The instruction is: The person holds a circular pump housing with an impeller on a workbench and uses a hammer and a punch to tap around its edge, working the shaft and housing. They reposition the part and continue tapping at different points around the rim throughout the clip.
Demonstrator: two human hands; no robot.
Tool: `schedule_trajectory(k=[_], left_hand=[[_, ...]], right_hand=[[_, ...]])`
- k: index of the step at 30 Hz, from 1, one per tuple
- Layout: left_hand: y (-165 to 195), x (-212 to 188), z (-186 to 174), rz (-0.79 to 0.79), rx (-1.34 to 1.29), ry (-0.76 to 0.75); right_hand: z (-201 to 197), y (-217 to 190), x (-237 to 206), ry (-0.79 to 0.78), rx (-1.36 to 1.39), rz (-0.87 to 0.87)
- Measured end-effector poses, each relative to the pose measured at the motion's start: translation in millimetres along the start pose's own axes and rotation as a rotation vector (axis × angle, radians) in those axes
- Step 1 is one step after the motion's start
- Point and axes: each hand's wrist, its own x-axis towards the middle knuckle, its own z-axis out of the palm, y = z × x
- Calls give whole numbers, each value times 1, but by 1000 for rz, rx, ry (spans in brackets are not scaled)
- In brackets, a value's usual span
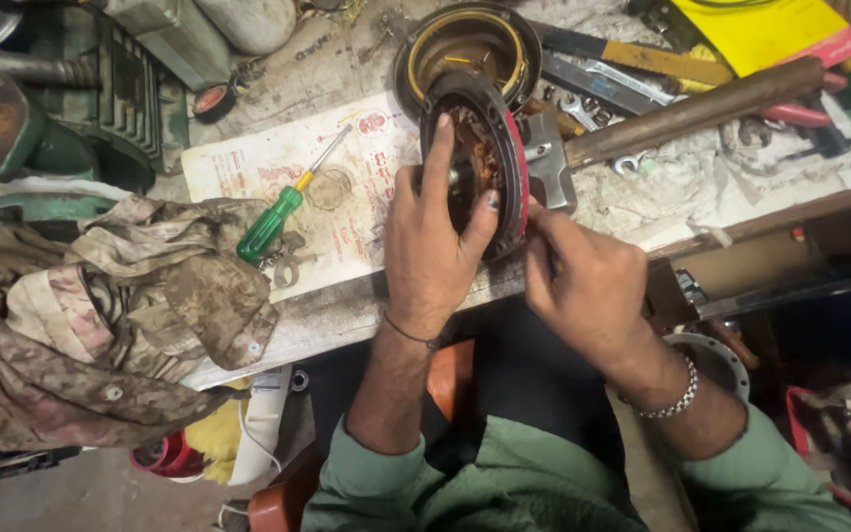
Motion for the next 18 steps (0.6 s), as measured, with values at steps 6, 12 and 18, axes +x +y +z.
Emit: schedule_trajectory(k=[6,12,18], left_hand=[[0,0,0,-21,10,0],[-1,0,3,34,36,73],[0,1,3,20,21,99]], right_hand=[[7,15,-13,-44,21,99],[10,21,-21,-16,-3,81],[-1,9,-5,-15,-2,115]])
